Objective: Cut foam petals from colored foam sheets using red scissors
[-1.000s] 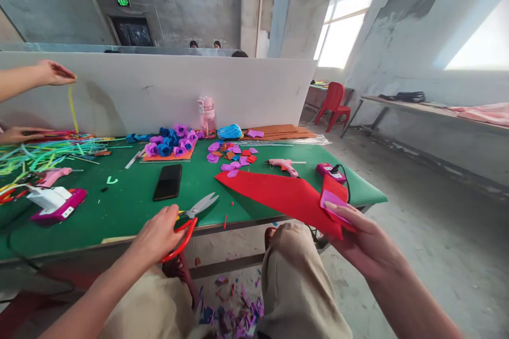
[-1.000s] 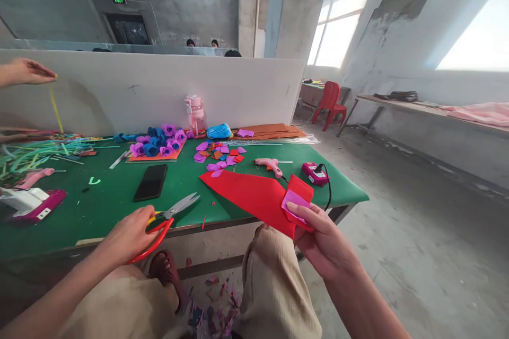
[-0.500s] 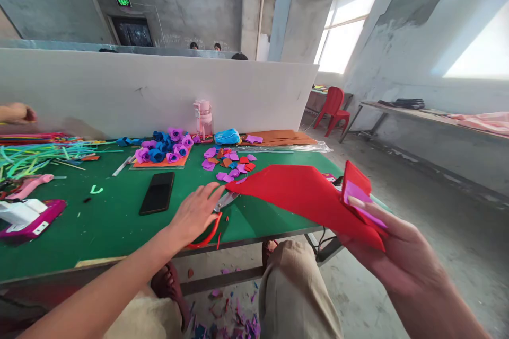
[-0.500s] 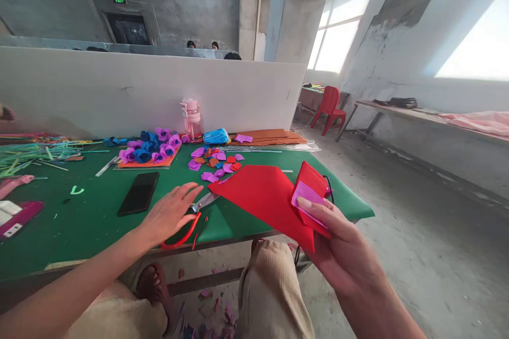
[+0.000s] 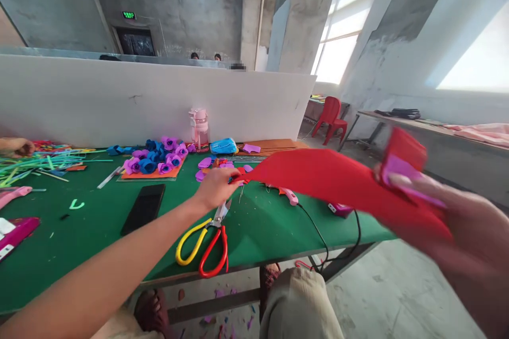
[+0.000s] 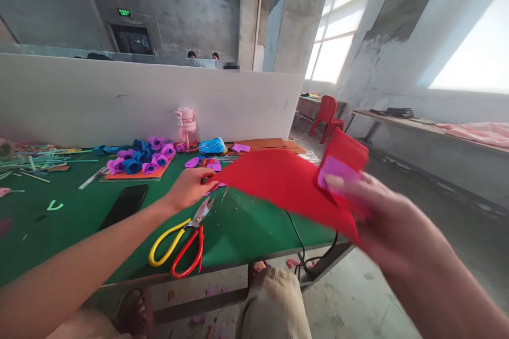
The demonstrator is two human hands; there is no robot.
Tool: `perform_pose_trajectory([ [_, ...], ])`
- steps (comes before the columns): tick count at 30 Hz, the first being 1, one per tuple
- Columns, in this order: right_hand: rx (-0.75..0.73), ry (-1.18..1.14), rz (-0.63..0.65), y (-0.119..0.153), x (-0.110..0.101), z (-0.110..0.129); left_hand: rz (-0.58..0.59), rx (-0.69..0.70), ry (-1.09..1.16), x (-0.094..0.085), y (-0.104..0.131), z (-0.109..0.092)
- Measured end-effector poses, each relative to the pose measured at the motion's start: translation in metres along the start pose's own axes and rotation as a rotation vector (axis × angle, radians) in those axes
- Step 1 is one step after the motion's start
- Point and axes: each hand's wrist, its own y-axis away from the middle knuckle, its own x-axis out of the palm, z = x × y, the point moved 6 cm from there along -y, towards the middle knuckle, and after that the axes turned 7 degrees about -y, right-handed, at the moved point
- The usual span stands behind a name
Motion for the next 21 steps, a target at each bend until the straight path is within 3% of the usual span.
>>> perform_pose_trajectory([
  [4,0.07,0.056,-0.002,-0.064,0.007,0.026,-0.044,-0.029,-0.039,-0.019,-0.041,0.013],
  [8,0.111,0.19,0.1,-0.121,0.011,0.025,-0.051,0.037,-0.092,-0.012,-0.08,0.021],
  [10,0.128,0.261,0.079,-0.148,0.005,0.017,-0.02,0.095,-0.116,0.001,-0.102,0.019],
  [12,0.073,0.263,-0.049,-0.178,-0.003,0.014,0.001,0.117,-0.153,0.016,-0.129,0.016],
  [16,-0.205,0.15,-0.331,-0.23,-0.013,0.028,-0.017,0.026,-0.234,0.044,-0.198,0.012],
  [19,-0.348,0.127,-0.441,-0.239,-0.018,0.039,0.016,-0.056,-0.263,0.072,-0.239,0.012],
  [21,-0.374,0.109,-0.382,-0.223,-0.02,0.038,0.081,-0.091,-0.269,0.096,-0.251,0.014],
])
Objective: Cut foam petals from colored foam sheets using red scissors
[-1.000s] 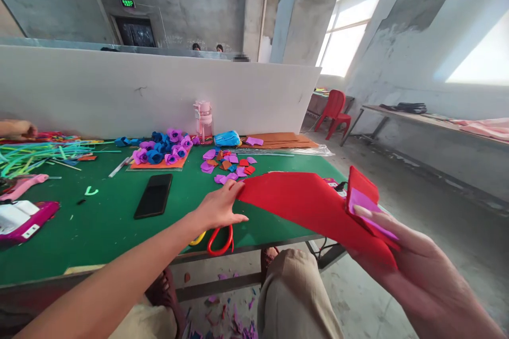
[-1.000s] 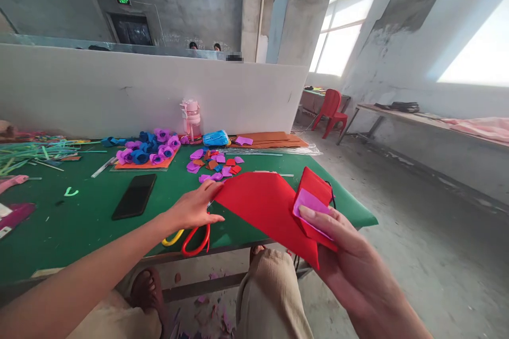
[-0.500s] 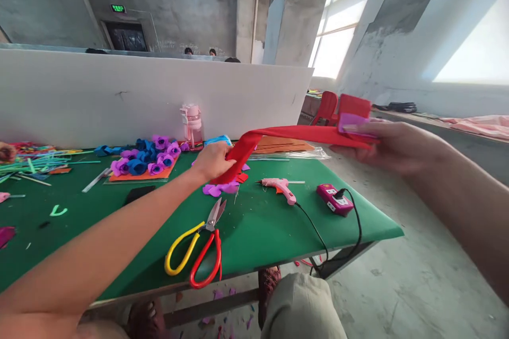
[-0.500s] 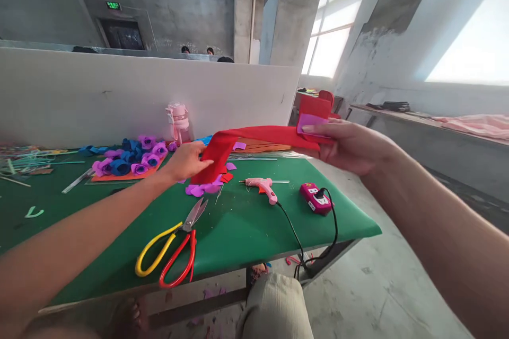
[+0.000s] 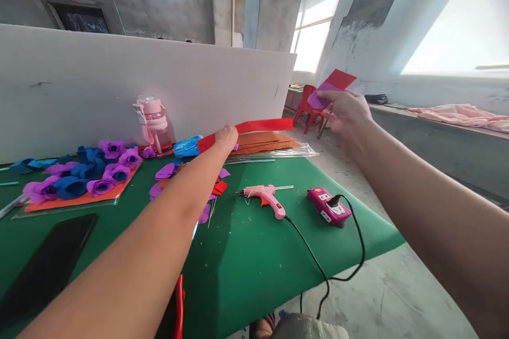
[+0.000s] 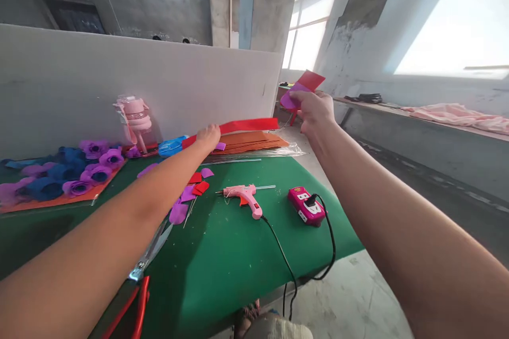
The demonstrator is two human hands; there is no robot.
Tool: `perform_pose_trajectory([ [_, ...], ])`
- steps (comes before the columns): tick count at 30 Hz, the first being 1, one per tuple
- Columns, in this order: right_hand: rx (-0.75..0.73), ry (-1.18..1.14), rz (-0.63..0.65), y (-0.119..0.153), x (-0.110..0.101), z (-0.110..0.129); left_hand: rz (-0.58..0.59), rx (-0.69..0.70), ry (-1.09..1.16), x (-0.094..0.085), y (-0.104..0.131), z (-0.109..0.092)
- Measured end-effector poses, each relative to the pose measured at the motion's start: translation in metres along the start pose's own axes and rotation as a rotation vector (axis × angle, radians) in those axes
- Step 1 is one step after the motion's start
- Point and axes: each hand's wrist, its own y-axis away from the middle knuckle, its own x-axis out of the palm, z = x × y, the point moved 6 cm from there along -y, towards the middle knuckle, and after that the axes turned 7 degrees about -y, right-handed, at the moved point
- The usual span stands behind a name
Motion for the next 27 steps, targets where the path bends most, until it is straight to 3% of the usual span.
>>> perform_pose_trajectory([
  [3,0.027,-0.056,0.293,0.053,-0.018,0.006,0.105,0.012,-0.013,0.029,0.004,-0.008],
  [5,0.116,-0.018,0.297,0.096,-0.047,0.004,0.149,0.054,-0.026,0.034,0.02,-0.01],
  [8,0.32,0.036,0.234,0.156,-0.086,-0.01,0.182,0.143,-0.044,0.011,0.063,-0.002],
  [10,0.469,-0.002,0.264,0.193,-0.092,-0.025,0.178,0.192,-0.052,-0.02,0.105,0.012],
  [12,0.561,-0.099,0.346,0.224,-0.078,-0.038,0.158,0.209,-0.057,-0.053,0.156,0.029],
  [14,0.617,-0.177,0.442,0.249,-0.048,-0.05,0.132,0.196,-0.058,-0.078,0.212,0.042],
  [16,0.586,-0.272,0.538,0.263,-0.007,-0.058,0.147,0.154,-0.052,-0.086,0.266,0.047],
  [19,0.487,-0.418,0.595,0.271,0.054,-0.07,0.397,0.005,-0.101,-0.055,0.337,0.043],
  [21,0.496,-0.447,0.544,0.274,0.08,-0.084,0.403,-0.021,-0.106,-0.034,0.364,0.035],
  [24,0.519,-0.428,0.526,0.281,0.097,-0.105,0.309,-0.078,-0.084,-0.016,0.379,0.034],
  [27,0.503,-0.396,0.523,0.284,0.094,-0.118,0.309,-0.096,-0.026,-0.01,0.383,0.046],
])
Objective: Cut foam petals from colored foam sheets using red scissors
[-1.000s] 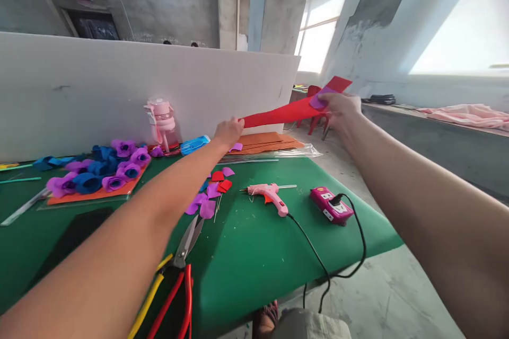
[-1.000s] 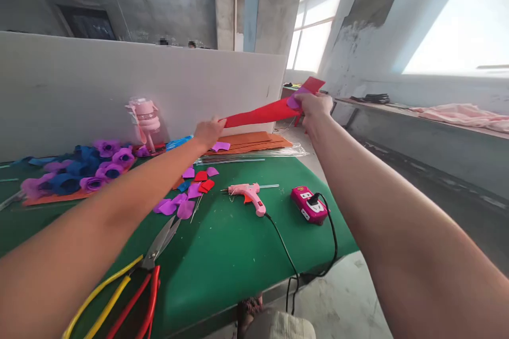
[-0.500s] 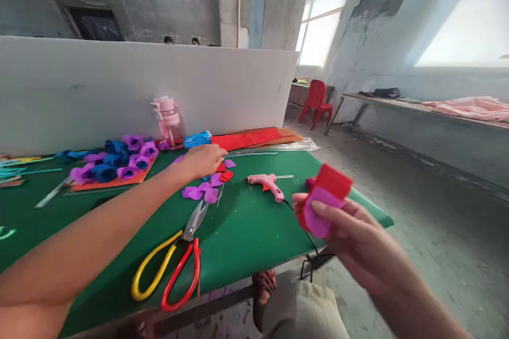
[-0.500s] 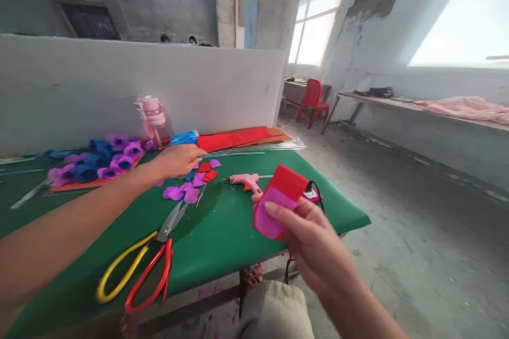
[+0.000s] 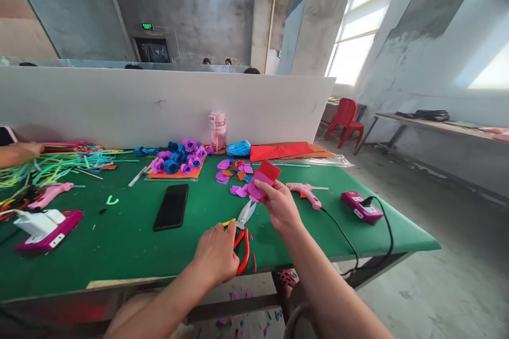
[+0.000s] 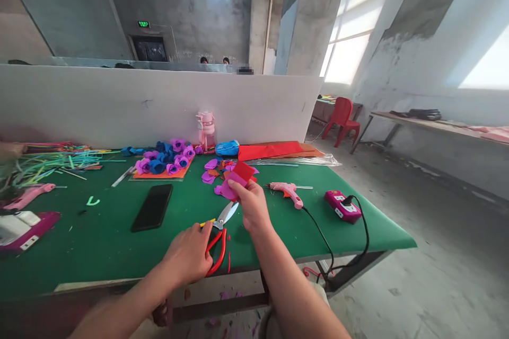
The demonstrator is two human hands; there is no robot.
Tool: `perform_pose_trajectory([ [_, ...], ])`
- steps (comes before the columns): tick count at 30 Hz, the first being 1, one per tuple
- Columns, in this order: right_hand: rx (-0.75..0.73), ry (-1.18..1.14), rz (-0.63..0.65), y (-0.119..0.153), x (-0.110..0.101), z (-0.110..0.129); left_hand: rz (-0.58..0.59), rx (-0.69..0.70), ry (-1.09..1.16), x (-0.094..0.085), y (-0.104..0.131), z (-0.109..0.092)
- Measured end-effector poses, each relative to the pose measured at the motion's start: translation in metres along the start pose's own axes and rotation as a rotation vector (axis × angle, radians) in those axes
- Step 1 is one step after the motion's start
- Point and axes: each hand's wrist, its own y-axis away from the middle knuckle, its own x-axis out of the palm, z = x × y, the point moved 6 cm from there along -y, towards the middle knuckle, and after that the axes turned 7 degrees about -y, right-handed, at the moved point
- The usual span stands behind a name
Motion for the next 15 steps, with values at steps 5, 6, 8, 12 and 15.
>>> perform_pose_trajectory([
  [5,0.024,-0.097,-0.164,-0.011,-0.027,0.005,0.038,-0.027,0.137,0.003,0.008,0.028],
  [6,0.035,-0.114,-0.205,-0.014,-0.033,0.008,0.059,-0.044,0.195,0.004,0.011,0.034],
  [8,0.006,-0.153,-0.289,-0.02,-0.045,0.017,0.101,-0.082,0.339,0.006,0.017,0.05],
  [12,-0.167,-0.226,-0.427,-0.025,-0.066,0.037,0.108,-0.098,0.604,0.002,0.027,0.076],
  [15,-0.21,-0.234,-0.45,-0.028,-0.069,0.04,0.046,-0.159,0.459,-0.003,0.026,0.085],
])
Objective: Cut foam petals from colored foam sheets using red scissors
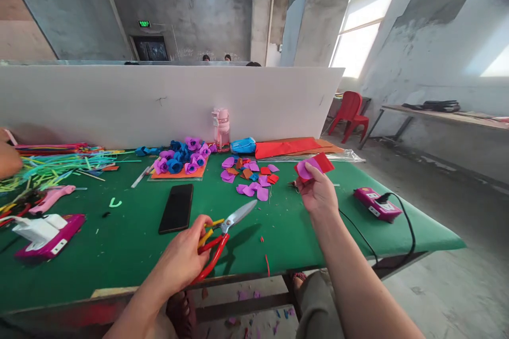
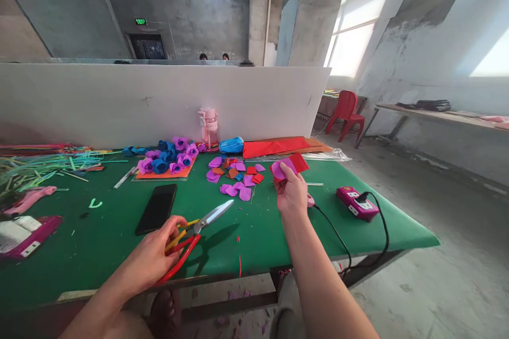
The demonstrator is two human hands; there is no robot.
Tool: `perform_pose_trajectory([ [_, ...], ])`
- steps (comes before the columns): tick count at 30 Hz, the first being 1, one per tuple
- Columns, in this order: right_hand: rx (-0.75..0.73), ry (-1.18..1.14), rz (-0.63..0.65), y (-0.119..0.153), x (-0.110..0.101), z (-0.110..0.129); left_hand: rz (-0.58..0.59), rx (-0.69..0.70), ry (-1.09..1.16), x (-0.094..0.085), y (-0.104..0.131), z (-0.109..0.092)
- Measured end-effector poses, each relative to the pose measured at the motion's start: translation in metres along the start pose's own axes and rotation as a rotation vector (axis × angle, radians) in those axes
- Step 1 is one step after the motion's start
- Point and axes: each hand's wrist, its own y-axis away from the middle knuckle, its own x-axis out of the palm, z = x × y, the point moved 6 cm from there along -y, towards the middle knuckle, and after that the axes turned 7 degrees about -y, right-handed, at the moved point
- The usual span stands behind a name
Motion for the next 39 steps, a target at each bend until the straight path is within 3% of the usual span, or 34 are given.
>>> perform_pose_trajectory([
  [3,0.002,0.002,0.002,0.002,0.005,-0.007,-0.047,0.053,-0.305,0.004,-0.007,-0.011],
  [7,0.018,-0.015,0.041,0.006,0.011,-0.019,0.048,0.24,-0.525,0.02,-0.004,-0.031],
  [12,0.026,-0.004,0.04,0.008,0.009,-0.022,0.185,0.587,-0.507,0.011,0.037,-0.043],
  [14,0.043,0.001,0.058,0.009,0.011,-0.022,0.271,0.649,-0.426,0.001,0.051,-0.039],
  [16,0.083,0.036,0.126,0.012,0.017,-0.026,0.231,0.568,-0.269,-0.016,0.048,-0.03],
  [18,0.14,0.112,0.245,0.021,0.025,-0.034,0.049,0.37,0.0,-0.037,0.031,-0.018],
  [21,0.229,0.278,0.423,0.045,0.03,-0.056,-0.189,0.133,0.671,-0.052,-0.001,0.001],
  [23,0.291,0.37,0.464,0.066,0.02,-0.072,-0.108,0.131,1.007,-0.042,-0.019,-0.001],
  [25,0.431,0.48,0.541,0.09,0.007,-0.092,-0.087,0.152,1.174,-0.035,-0.03,-0.004],
  [27,0.53,0.522,0.603,0.11,-0.004,-0.105,-0.113,0.15,1.265,-0.029,-0.034,-0.005],
  [30,0.567,0.538,0.636,0.123,-0.01,-0.112,-0.11,0.114,1.264,-0.02,-0.033,-0.009],
  [35,0.563,0.517,0.637,0.121,-0.004,-0.115,-0.127,0.087,0.95,-0.011,-0.032,-0.02],
  [39,0.542,0.51,0.649,0.12,-0.003,-0.115,-0.121,0.072,1.002,-0.002,-0.032,-0.025],
])
